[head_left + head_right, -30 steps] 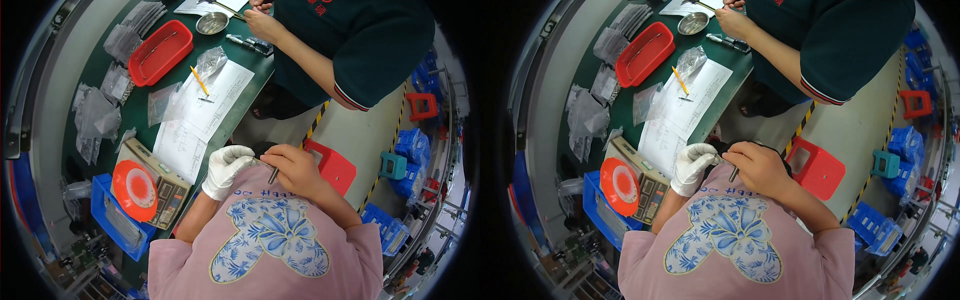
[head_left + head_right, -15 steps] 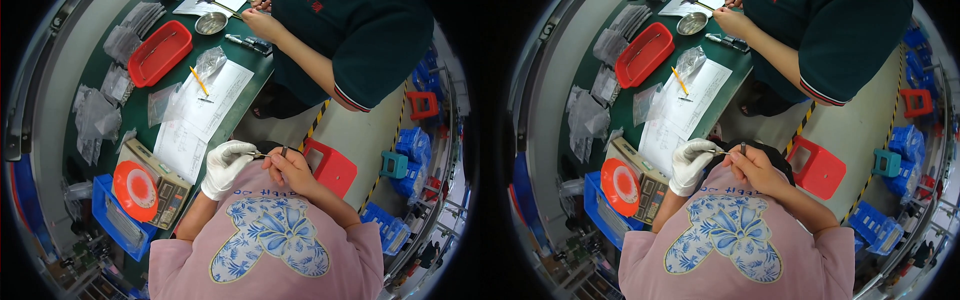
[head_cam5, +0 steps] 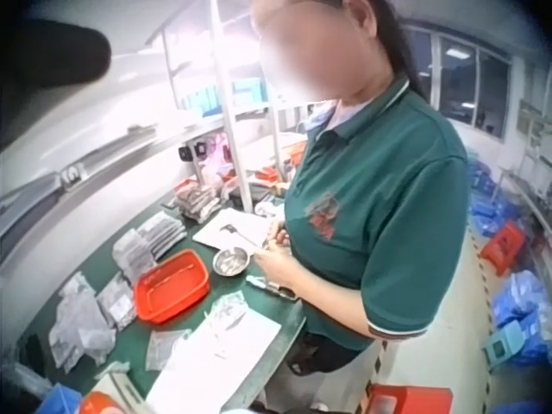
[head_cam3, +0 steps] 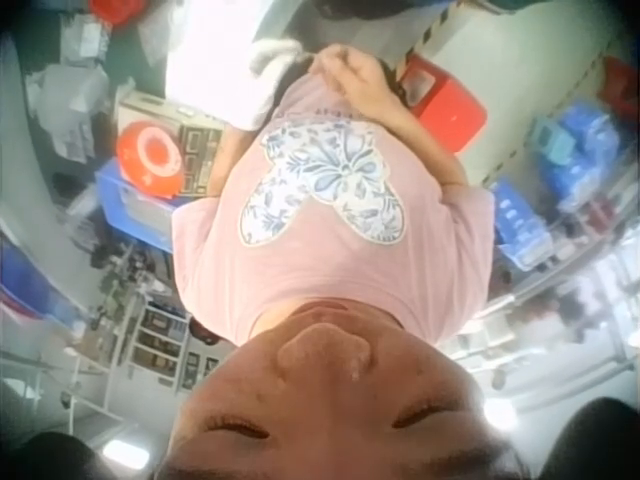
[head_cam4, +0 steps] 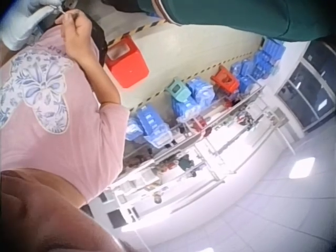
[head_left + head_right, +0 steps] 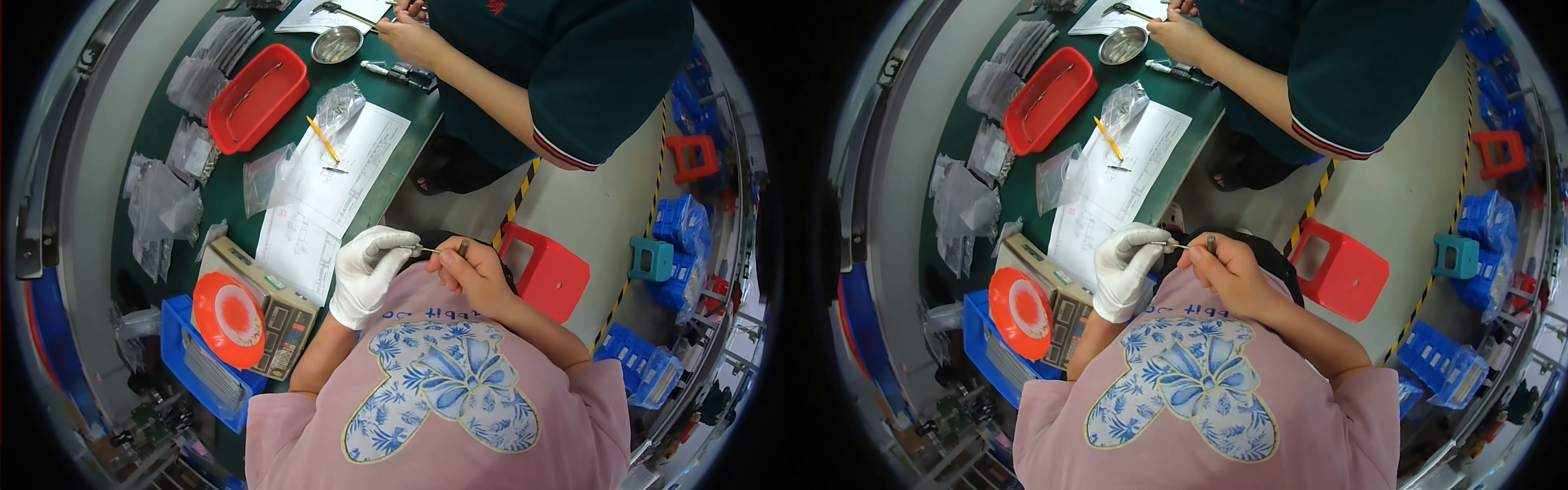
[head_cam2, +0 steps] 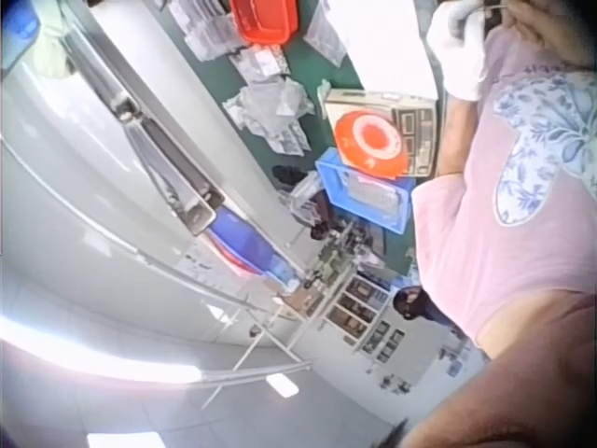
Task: Inspecting and assembling small metal hardware components at a manufacturing workbench.
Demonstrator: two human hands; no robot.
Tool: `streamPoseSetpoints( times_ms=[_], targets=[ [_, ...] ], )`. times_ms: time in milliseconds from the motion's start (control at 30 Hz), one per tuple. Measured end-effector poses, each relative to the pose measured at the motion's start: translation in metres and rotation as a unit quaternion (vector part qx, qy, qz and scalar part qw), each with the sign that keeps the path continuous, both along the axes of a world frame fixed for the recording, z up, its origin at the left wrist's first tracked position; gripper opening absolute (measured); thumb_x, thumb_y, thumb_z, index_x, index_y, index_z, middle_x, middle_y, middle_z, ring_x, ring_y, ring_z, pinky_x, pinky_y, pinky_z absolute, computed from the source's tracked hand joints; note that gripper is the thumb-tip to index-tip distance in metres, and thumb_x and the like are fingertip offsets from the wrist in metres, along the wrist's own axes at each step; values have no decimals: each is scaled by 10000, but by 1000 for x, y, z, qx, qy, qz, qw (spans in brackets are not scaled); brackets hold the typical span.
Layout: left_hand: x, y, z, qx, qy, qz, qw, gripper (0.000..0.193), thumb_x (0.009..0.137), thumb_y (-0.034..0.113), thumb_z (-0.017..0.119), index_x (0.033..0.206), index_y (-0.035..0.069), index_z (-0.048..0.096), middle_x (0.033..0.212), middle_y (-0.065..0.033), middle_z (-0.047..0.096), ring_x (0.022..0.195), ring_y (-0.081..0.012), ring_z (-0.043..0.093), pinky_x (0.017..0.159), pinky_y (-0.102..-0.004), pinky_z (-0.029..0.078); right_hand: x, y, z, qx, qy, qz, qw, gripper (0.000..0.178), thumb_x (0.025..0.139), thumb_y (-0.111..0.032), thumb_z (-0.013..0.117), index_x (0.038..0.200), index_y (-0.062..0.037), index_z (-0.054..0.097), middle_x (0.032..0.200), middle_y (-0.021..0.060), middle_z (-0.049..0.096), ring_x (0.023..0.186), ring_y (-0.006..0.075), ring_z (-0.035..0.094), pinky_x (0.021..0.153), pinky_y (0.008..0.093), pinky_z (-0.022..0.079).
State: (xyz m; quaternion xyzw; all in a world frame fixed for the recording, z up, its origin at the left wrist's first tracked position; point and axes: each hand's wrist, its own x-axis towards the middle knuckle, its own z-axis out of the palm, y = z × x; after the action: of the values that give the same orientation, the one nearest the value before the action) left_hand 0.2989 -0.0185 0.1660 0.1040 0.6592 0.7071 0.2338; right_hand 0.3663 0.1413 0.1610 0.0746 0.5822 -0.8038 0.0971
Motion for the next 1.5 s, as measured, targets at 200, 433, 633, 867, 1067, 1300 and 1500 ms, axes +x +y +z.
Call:
streamPoseSetpoints(
  times_ms=[200, 433, 633, 867, 1067, 1300, 1500],
  targets=[
    [-3, 2, 9, 14, 14, -25, 999, 159, 813, -15, 494, 919, -60, 604, 839, -95, 579, 764, -134, 565, 690, -232, 448, -2, 1, 2, -32, -8, -4, 999, 200, 905, -135, 409, 814, -16, 541, 552, -35, 415, 491, 23, 350, 475, 169, 311],
    [0, 2, 5, 7, -79, -10, 997, 188, 847, 62, 502, 956, -44, 612, 825, -74, 576, 745, -115, 556, 697, -220, 441, -1, 1, 3, -19, -12, 8, 1000, 198, 906, -141, 419, 818, -20, 549, 579, -33, 445, 510, 32, 370, 491, 177, 325],
    [-1, 1, 3, 37, -50, -25, 998, 191, 846, 55, 501, 979, -36, 604, 877, -72, 554, 767, -109, 539, 717, -219, 431, -2, 2, 6, 116, 45, 9, 992, 182, 882, -128, 454, 800, -3, 558, 661, 23, 553, 592, 71, 470, 563, 214, 386],
    [-1, 3, 3, 8, 3, -44, 999, 200, 829, 17, 514, 1006, -42, 586, 884, -78, 570, 789, -123, 559, 730, -227, 445, -6, 6, 5, 104, 51, 1, 993, 196, 897, -140, 423, 815, -16, 552, 579, -50, 417, 519, 14, 333, 481, 176, 291],
    [1, 2, -2, 42, -112, 57, 991, 200, 762, -54, 582, 961, -55, 591, 836, -101, 621, 780, -155, 609, 728, -234, 484, -10, 10, 11, 77, 21, 26, 997, 196, 900, -141, 416, 823, -17, 546, 541, -63, 386, 484, 7, 299, 464, 176, 271],
    [0, -1, -5, 64, -99, 56, 991, 151, 729, -75, 597, 876, -52, 620, 840, -94, 604, 775, -151, 592, 714, -229, 471, -7, 8, 19, 257, 54, -11, 965, 134, 853, -152, 483, 861, -24, 520, 769, 102, 582, 651, 204, 578, 589, 271, 436],
    [1, -1, -10, 63, -45, 58, 995, 152, 708, -94, 597, 847, -42, 632, 836, -95, 587, 770, -147, 568, 697, -231, 454, -9, 7, 16, 304, 164, -78, 935, 102, 765, -46, 561, 866, -46, 546, 822, 88, 566, 676, 212, 586, 581, 282, 455]
  ],
)
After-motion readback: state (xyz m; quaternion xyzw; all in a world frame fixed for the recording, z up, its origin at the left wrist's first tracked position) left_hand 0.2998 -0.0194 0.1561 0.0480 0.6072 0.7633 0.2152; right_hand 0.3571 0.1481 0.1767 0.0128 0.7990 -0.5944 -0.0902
